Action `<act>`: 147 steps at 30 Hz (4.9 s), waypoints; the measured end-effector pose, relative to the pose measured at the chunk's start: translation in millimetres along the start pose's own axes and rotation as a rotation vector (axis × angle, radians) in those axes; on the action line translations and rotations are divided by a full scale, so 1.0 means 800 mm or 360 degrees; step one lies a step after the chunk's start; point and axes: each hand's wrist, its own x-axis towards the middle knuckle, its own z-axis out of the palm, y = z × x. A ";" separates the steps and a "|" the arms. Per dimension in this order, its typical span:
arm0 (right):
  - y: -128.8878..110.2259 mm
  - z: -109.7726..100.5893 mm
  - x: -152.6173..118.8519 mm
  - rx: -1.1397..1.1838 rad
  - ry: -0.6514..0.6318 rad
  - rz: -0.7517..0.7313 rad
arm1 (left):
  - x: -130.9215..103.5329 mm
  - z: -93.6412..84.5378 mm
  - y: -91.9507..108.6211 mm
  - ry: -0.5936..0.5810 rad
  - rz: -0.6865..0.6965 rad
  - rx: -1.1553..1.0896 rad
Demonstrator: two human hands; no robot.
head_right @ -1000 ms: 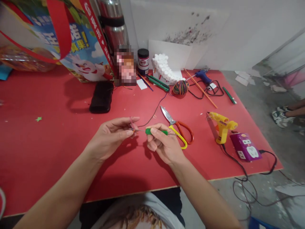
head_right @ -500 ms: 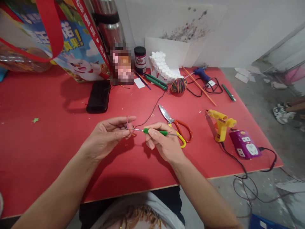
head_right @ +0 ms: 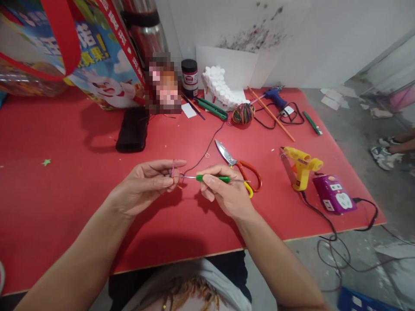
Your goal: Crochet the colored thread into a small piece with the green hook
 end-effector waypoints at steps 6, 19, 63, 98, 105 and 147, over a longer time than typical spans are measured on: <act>-0.003 -0.008 0.002 -0.0177 -0.0106 -0.0175 | 0.001 -0.002 -0.001 -0.0067 -0.0044 0.0040; -0.023 -0.022 -0.004 -0.0438 -0.0311 -0.0186 | -0.001 -0.008 0.003 -0.0217 -0.0233 0.0044; -0.031 -0.008 0.004 -0.0279 -0.0074 0.0029 | -0.002 -0.005 -0.001 -0.0079 0.0037 0.0170; -0.027 -0.004 -0.017 -0.0572 -0.0077 -0.0212 | -0.005 -0.005 -0.001 -0.0032 0.0222 0.0308; -0.025 -0.005 -0.018 -0.0604 -0.0105 -0.0221 | -0.006 -0.003 0.001 -0.0037 0.0204 0.0323; -0.012 0.049 0.018 -0.1730 -0.0093 -0.0557 | -0.011 0.006 -0.014 0.0407 0.1242 0.1115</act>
